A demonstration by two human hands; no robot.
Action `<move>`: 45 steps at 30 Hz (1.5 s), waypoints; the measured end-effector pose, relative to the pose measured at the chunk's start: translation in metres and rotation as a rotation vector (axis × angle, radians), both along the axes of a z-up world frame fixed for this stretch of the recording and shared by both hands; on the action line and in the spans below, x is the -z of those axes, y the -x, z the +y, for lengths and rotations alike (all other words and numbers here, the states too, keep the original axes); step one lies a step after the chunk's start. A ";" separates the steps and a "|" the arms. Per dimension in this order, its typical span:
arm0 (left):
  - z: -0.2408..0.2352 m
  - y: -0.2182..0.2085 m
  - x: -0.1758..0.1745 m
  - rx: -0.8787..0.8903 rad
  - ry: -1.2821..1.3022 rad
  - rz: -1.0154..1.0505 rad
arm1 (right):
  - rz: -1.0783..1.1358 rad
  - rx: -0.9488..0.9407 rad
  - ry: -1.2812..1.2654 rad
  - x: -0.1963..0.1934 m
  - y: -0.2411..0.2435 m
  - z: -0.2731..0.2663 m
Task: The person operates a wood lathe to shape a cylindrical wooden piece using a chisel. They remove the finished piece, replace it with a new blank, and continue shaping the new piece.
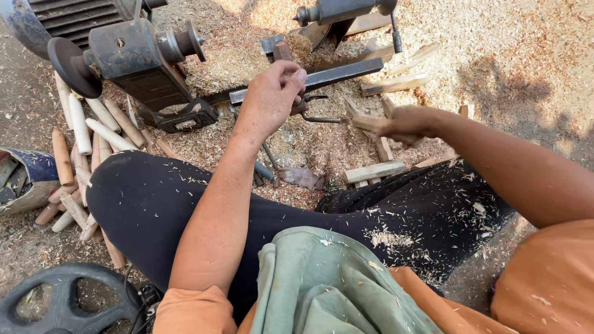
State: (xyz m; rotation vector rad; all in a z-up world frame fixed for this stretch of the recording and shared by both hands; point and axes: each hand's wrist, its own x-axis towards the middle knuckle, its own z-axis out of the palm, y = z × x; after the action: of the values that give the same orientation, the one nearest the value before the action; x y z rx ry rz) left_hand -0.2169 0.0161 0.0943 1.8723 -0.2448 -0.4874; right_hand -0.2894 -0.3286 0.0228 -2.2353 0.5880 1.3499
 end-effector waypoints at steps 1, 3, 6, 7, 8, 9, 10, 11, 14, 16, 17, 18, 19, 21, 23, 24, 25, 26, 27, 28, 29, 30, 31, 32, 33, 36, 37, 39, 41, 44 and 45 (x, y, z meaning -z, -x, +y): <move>-0.007 0.000 0.003 0.039 -0.028 0.040 | 0.008 -0.020 0.012 -0.045 -0.002 -0.005; -0.026 0.003 0.011 0.101 -0.103 0.117 | -0.118 -0.084 0.240 -0.122 -0.008 0.002; -0.064 0.014 0.026 0.250 0.279 0.408 | -0.342 -0.160 0.246 -0.182 -0.014 0.038; -0.076 0.018 0.032 0.290 0.463 0.489 | -0.403 -0.200 0.188 -0.188 -0.017 0.051; -0.085 0.020 0.037 0.245 0.630 0.532 | -0.467 -0.239 0.130 -0.192 -0.021 0.060; -0.092 0.021 0.043 0.199 0.797 0.573 | -0.594 -0.360 0.024 -0.190 -0.027 0.068; -0.095 0.017 0.051 0.144 0.970 0.604 | -0.723 -0.494 -0.084 -0.183 -0.036 0.074; -0.094 0.011 0.060 0.037 0.985 0.563 | -0.850 -0.629 -0.192 -0.177 -0.046 0.074; -0.087 -0.018 0.089 -0.290 1.081 0.468 | -0.668 -0.215 -0.134 -0.173 -0.087 0.034; -0.080 -0.050 0.112 -0.497 1.174 0.450 | -0.701 0.000 -0.208 -0.157 -0.114 -0.006; -0.075 -0.063 0.122 -0.573 1.212 0.456 | -0.715 0.112 -0.244 -0.145 -0.125 -0.025; -0.069 -0.075 0.131 -0.647 1.244 0.462 | -0.597 0.185 -0.300 -0.122 -0.133 -0.039; -0.065 -0.085 0.138 -0.721 1.277 0.468 | -0.476 0.254 -0.353 -0.097 -0.142 -0.051; -0.059 -0.096 0.146 -0.801 1.331 0.484 | -0.281 0.246 -0.309 -0.048 -0.150 -0.077; -0.054 -0.100 0.150 -0.844 1.362 0.499 | -0.209 0.325 -0.371 0.001 -0.158 -0.096; -0.055 -0.102 0.149 -0.848 1.379 0.497 | -0.177 0.359 -0.394 0.018 -0.166 -0.105; -0.055 -0.104 0.147 -0.851 1.396 0.495 | -0.175 0.478 -0.486 0.033 -0.176 -0.112; -0.056 -0.103 0.147 -0.880 1.405 0.508 | -0.159 0.598 -0.573 0.049 -0.181 -0.115; -0.058 -0.103 0.146 -0.910 1.414 0.521 | -0.143 0.718 -0.658 0.062 -0.186 -0.118; -0.059 -0.104 0.144 -0.932 1.424 0.531 | -0.219 0.742 -0.775 0.068 -0.192 -0.125; -0.060 -0.104 0.143 -0.942 1.407 0.526 | -0.294 0.764 -0.893 0.072 -0.199 -0.129; -0.061 -0.106 0.140 -0.946 1.395 0.516 | -0.377 0.780 -1.013 0.071 -0.210 -0.131; -0.061 -0.109 0.137 -0.950 1.383 0.505 | -0.408 0.780 -1.038 0.067 -0.219 -0.135; -0.062 -0.110 0.137 -0.941 1.381 0.498 | -0.436 0.766 -1.036 0.061 -0.223 -0.139; -0.063 -0.111 0.137 -0.933 1.379 0.492 | -0.472 0.752 -1.019 0.053 -0.226 -0.144; -0.063 -0.115 0.143 -0.931 1.356 0.496 | -0.555 0.745 -1.024 0.028 -0.221 -0.152; -0.063 -0.116 0.146 -0.932 1.344 0.503 | -0.574 0.770 -1.093 0.020 -0.216 -0.152; -0.063 -0.117 0.150 -0.918 1.382 0.480 | -0.570 0.826 -1.321 0.004 -0.207 -0.149; -0.061 -0.115 0.150 -0.920 1.395 0.481 | -0.371 0.492 -1.172 -0.003 -0.197 -0.140; -0.061 -0.119 0.147 -0.916 1.433 0.487 | -0.215 0.390 -0.770 -0.006 -0.199 -0.121; -0.061 -0.119 0.147 -0.897 1.453 0.488 | -0.183 0.423 -0.606 -0.003 -0.201 -0.113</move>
State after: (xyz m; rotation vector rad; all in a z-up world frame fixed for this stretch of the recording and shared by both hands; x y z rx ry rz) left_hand -0.0974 -0.0451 -0.0524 0.2879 0.4744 -0.0290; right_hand -0.0884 -0.4420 0.0254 -1.6071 0.4701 0.9342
